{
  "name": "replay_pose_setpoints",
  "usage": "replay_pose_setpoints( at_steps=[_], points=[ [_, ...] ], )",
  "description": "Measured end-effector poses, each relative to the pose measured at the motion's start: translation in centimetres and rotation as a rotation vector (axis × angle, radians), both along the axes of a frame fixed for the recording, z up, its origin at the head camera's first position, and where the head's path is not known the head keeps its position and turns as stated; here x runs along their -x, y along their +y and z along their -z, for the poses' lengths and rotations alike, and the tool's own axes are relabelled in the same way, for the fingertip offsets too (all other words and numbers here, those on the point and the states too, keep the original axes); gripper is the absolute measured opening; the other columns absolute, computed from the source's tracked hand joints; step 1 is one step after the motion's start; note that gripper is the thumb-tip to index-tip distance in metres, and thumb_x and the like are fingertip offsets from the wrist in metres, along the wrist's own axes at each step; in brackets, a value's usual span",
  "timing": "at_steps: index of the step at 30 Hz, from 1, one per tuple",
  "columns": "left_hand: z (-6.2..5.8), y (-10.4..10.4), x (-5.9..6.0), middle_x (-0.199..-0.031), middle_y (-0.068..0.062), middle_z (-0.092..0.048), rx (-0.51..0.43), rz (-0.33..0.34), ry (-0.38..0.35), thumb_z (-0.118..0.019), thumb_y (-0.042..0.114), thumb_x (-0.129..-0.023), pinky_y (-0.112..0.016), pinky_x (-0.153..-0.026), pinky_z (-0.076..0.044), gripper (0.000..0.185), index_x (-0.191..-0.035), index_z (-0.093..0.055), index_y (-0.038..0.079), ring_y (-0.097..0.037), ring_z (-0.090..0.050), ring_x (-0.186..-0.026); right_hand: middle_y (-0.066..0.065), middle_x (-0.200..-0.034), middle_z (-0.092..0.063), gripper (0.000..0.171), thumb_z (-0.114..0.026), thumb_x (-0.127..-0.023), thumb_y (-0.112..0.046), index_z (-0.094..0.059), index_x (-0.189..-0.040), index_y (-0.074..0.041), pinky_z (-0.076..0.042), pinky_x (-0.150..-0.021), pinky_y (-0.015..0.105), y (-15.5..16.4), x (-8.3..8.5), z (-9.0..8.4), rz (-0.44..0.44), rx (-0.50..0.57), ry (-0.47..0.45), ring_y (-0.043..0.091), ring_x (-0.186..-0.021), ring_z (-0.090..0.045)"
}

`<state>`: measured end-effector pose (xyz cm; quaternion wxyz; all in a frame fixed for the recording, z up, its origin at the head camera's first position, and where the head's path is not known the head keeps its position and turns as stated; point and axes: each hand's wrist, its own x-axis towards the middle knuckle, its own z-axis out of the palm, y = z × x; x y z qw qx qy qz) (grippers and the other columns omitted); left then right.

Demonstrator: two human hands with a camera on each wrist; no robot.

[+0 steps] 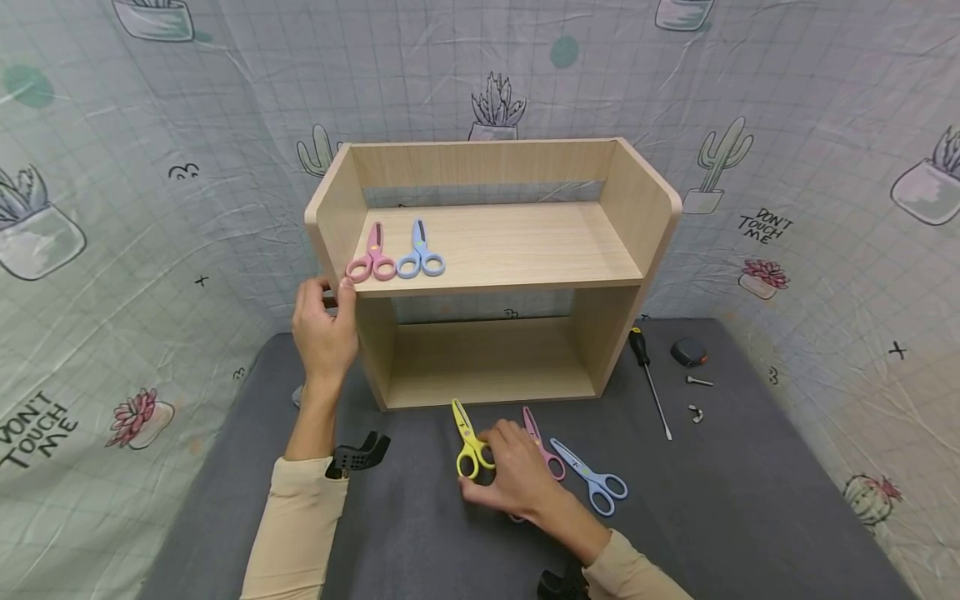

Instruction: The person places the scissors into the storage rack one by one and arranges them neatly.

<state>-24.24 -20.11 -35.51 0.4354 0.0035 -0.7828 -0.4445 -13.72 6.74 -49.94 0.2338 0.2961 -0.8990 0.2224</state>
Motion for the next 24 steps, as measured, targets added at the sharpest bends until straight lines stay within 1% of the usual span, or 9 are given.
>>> replay_pose_setpoints(
  at_steps=[6, 12, 20, 24],
  points=[
    [0.0, 0.0, 0.0, -0.105, -0.025, -0.061, -0.007, 0.005, -0.003, -0.055, 0.036, -0.096, -0.049, -0.079, -0.049, 0.045, -0.108, -0.063, -0.006, -0.040, -0.064, -0.089, -0.003, -0.091, -0.059, 0.054, -0.081, -0.064, -0.049, -0.069, -0.100, -0.011, -0.047, -0.072, 0.025, 0.2, 0.0, -1.6, -0.046, 0.062, 0.067, 0.010, -0.084, -0.054],
    [0.0, 0.0, 0.0, -0.105, -0.025, -0.062, -0.005, 0.001, -0.004, -0.055, 0.036, -0.096, -0.050, -0.078, -0.049, 0.045, -0.108, -0.063, -0.006, -0.040, -0.064, -0.089, -0.002, -0.095, -0.060, 0.053, -0.082, -0.066, -0.046, -0.067, -0.102, -0.010, -0.049, -0.075, 0.028, 0.5, -0.1, -3.4, -0.085, 0.099, 0.098, 0.011, -0.085, -0.054],
    [0.0, 0.0, 0.0, -0.105, -0.026, -0.061, -0.001, 0.010, 0.003, -0.055, 0.036, -0.096, -0.055, -0.080, -0.050, 0.045, -0.108, -0.062, -0.007, -0.042, -0.064, -0.089, 0.000, -0.097, -0.059, 0.055, -0.082, -0.066, -0.043, -0.066, -0.104, -0.008, -0.048, -0.072, 0.024, 0.9, -0.2, -5.4, -0.137, 0.157, 0.163, 0.012, -0.087, -0.054],
    [0.0, 0.0, 0.0, -0.105, -0.026, -0.061, 0.000, 0.012, 0.002, -0.055, 0.036, -0.096, -0.056, -0.080, -0.050, 0.045, -0.108, -0.062, -0.007, -0.042, -0.064, -0.090, 0.000, -0.096, -0.060, 0.055, -0.081, -0.066, -0.043, -0.066, -0.104, -0.006, -0.049, -0.071, 0.024, 1.0, -0.2, -6.4, -0.154, 0.191, 0.217, 0.013, -0.085, -0.055]
  ],
)
